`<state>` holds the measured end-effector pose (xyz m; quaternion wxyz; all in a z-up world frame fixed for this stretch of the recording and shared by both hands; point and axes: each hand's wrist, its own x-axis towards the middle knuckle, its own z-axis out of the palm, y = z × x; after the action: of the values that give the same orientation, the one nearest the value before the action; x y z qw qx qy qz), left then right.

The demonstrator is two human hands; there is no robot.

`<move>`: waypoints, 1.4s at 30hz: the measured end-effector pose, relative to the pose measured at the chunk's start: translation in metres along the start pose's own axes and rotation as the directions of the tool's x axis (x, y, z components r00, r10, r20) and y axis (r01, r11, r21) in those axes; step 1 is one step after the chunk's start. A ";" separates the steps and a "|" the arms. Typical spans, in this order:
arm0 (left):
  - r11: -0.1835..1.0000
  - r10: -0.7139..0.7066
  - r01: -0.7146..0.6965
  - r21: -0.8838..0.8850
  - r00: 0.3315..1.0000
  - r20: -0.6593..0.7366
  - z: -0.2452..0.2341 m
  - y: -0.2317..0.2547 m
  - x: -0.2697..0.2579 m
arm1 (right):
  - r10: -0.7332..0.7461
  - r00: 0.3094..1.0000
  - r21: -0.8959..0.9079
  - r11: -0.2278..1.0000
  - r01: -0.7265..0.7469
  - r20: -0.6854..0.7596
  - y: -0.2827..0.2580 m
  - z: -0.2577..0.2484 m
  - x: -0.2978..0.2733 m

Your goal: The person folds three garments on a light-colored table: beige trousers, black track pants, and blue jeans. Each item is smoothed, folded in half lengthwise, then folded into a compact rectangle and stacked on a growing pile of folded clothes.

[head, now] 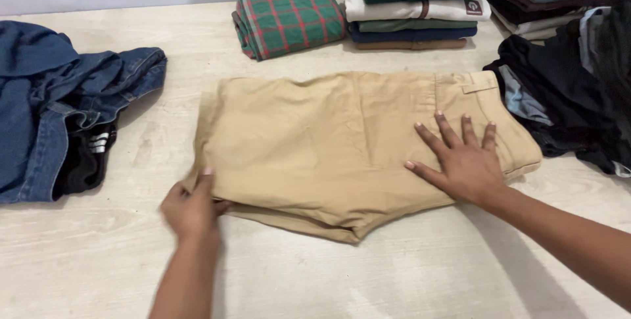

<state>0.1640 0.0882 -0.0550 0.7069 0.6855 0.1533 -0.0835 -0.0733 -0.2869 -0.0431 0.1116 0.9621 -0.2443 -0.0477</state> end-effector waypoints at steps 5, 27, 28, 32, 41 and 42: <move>0.992 -0.124 0.128 -0.005 0.968 0.218 -0.048 0.037 0.008 | -0.029 0.999 0.063 0.998 0.027 0.031 0.012 0.001 0.006; 0.402 0.042 -0.602 0.690 0.765 0.643 -0.064 0.040 0.058 | 0.435 0.885 0.291 0.836 -0.465 0.162 -0.169 -0.020 -0.051; 0.362 0.010 -0.615 0.700 0.754 0.657 -0.063 0.041 0.059 | 0.408 0.898 0.278 0.855 -0.439 0.164 -0.166 -0.020 -0.053; 0.318 -0.095 -0.638 0.702 0.715 0.693 -0.070 0.035 0.072 | 0.347 0.898 0.223 0.884 -0.410 0.272 -0.167 -0.034 -0.055; 0.643 -0.631 -0.366 0.673 0.245 0.736 -0.135 0.059 0.128 | 0.318 0.775 0.058 0.909 -0.413 0.546 -0.228 -0.098 -0.074; 0.585 -0.686 -0.393 0.710 0.228 0.691 -0.135 0.071 0.136 | 0.331 0.737 -0.004 0.914 -0.407 0.589 -0.231 -0.103 -0.069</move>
<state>0.3015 0.2387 -0.0349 0.2393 0.6875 -0.2919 -0.6203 -0.0125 -0.0359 0.0047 -0.0211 0.8387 -0.4547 -0.2990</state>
